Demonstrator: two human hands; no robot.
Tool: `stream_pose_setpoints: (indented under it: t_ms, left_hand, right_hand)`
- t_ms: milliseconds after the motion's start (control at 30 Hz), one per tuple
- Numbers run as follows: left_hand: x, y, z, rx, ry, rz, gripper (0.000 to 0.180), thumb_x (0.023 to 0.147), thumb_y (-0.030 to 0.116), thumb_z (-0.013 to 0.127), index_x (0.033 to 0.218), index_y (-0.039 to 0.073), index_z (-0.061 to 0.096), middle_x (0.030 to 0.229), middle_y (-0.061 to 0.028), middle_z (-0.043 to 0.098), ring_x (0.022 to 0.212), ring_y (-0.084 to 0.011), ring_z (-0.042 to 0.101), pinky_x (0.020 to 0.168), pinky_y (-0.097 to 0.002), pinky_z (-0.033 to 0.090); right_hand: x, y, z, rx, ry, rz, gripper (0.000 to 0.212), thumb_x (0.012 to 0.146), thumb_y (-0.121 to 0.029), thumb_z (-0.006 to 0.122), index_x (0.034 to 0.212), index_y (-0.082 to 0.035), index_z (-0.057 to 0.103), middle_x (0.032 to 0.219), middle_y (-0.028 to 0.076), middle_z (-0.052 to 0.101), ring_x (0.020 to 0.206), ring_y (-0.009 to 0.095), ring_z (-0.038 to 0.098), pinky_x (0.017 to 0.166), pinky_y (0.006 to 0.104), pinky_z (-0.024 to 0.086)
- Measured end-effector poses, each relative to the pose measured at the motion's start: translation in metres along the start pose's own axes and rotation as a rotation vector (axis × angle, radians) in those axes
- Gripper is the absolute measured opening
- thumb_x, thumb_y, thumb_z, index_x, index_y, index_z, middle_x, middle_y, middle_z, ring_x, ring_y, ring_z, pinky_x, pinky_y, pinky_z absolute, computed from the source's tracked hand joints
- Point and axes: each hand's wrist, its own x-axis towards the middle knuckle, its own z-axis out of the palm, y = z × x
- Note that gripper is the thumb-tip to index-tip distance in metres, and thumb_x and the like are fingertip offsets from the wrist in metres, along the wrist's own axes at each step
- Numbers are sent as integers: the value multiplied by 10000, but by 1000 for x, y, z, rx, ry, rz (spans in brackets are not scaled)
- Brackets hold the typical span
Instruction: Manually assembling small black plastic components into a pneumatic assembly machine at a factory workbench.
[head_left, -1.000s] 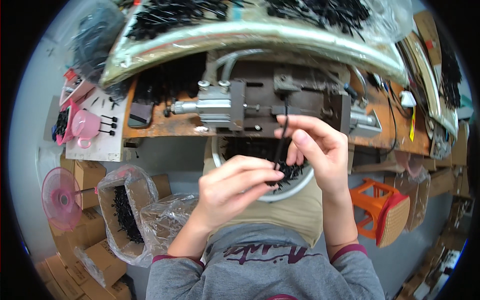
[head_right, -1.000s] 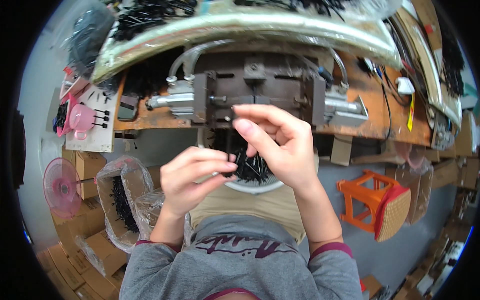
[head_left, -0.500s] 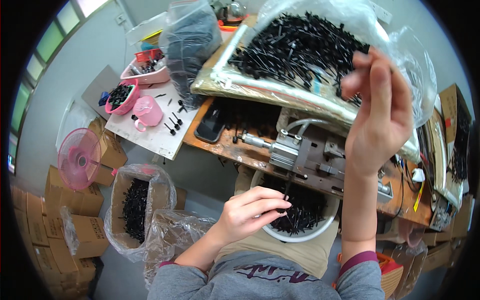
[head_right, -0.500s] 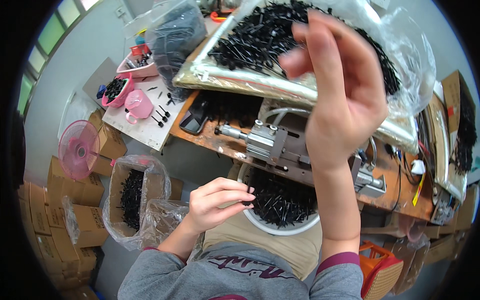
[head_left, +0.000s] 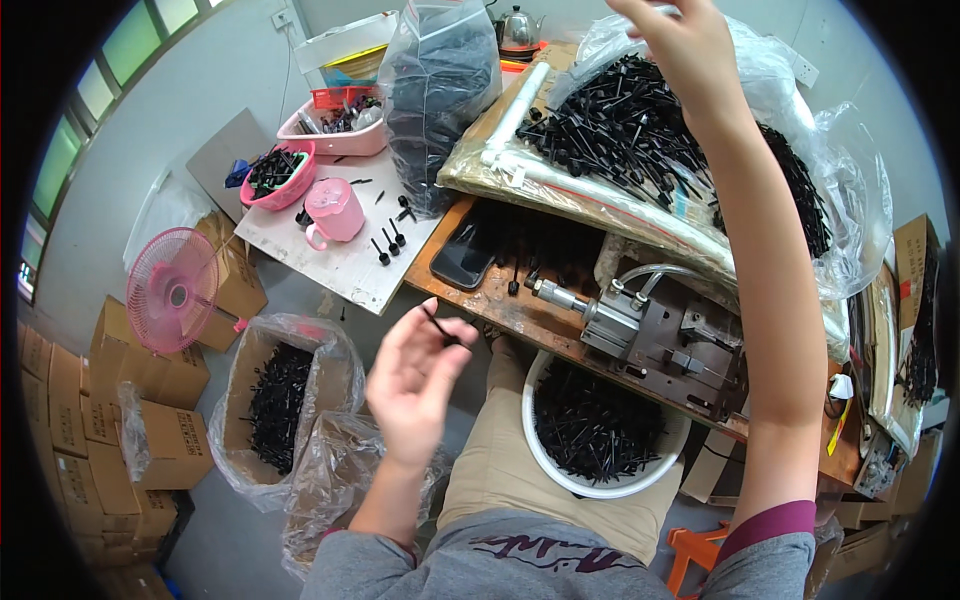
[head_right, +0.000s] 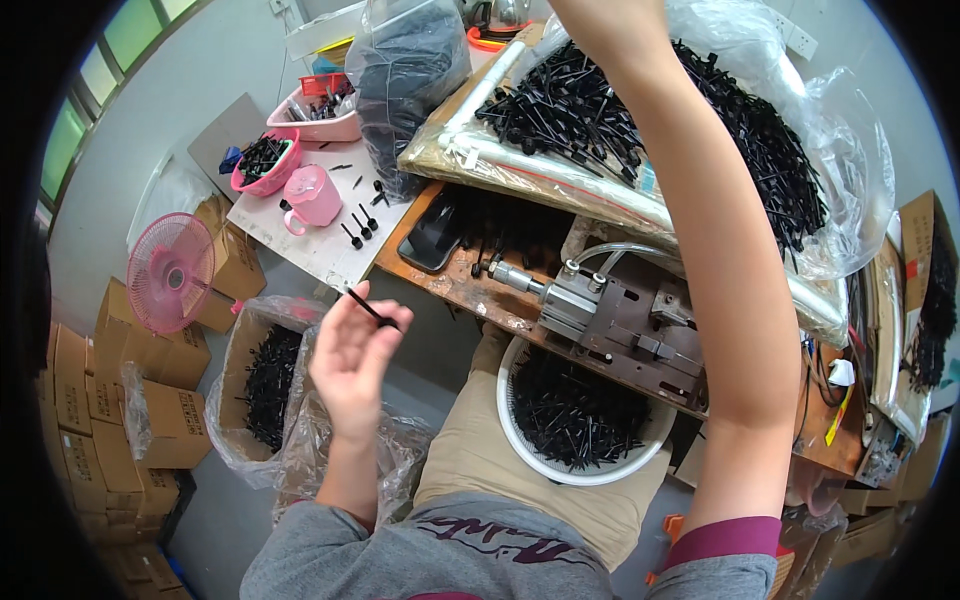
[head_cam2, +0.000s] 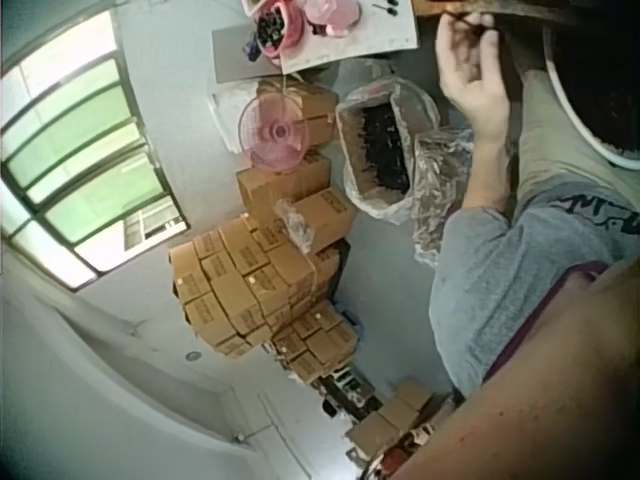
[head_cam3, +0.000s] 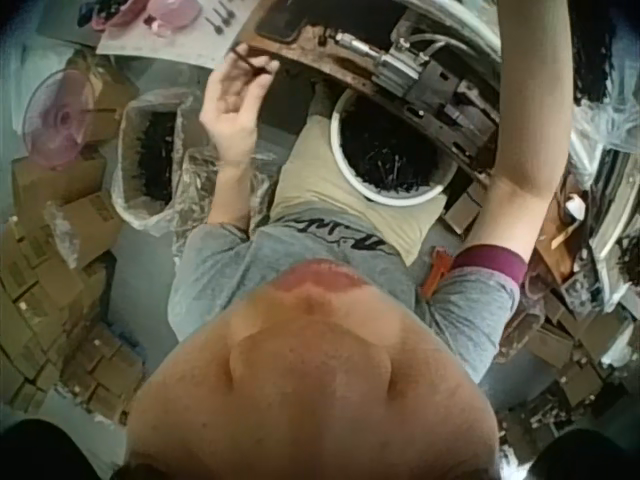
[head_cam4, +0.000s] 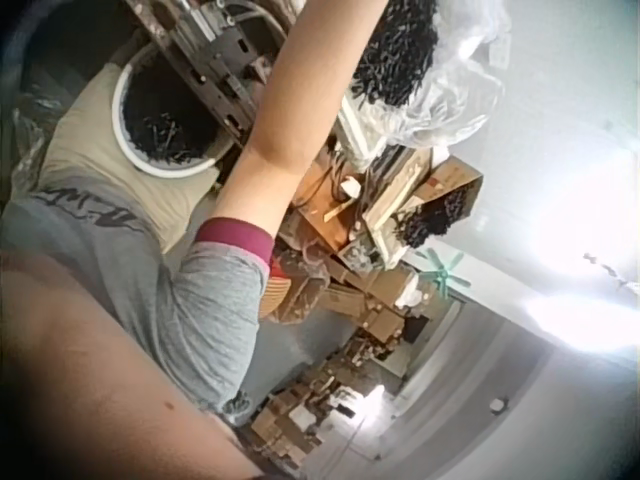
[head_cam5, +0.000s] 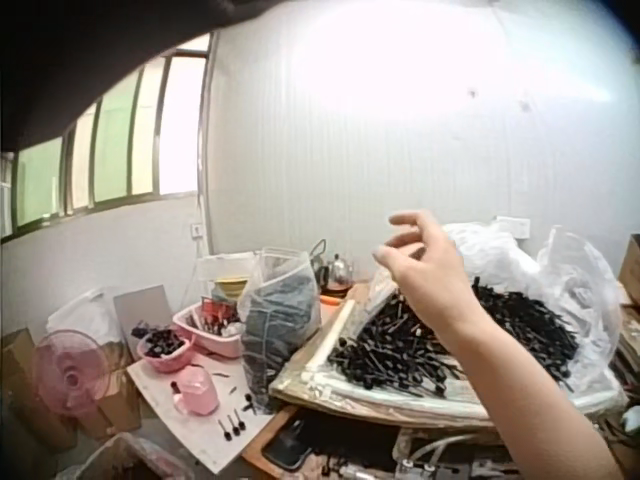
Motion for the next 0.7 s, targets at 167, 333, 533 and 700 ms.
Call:
stream_pose_setpoints:
  t_ms: [167, 333, 533, 700]
  left_hand:
    - [52, -26, -43, 108, 248, -4, 166, 882, -13, 649, 1044, -36, 677, 1026, -72, 677, 955, -132, 623, 866, -262, 496]
    - [98, -84, -97, 487, 353, 215, 192, 841, 48, 721, 1016, -30, 710, 921, -43, 666, 910, -113, 640, 778, -242, 508]
    - [120, -139, -128, 805, 356, 47, 199, 783, 128, 757, 967, 52, 757, 871, -78, 721, 744, -108, 670, 715, -245, 507]
    - [125, -146, -125, 826, 361, -31, 226, 775, 173, 760, 975, 68, 757, 847, -101, 739, 760, -131, 697, 728, -261, 514]
  right_hand:
    - [-36, 7, -36, 171, -145, 180, 252, 883, -82, 630, 1104, 29, 584, 979, 101, 620, 809, 107, 580, 678, 241, 487]
    - [-86, 14, -56, 133, -296, 49, 245, 900, -164, 632, 1097, -22, 665, 1000, 29, 663, 771, 63, 557, 681, 203, 419]
    - [-134, 14, -79, 251, -387, 215, 179, 907, -57, 621, 1066, 23, 645, 947, 47, 654, 747, 62, 554, 666, 197, 455]
    - [-163, 19, -101, 233, -391, 313, 194, 914, -33, 596, 1095, 33, 623, 968, 79, 657, 793, 79, 579, 667, 209, 472]
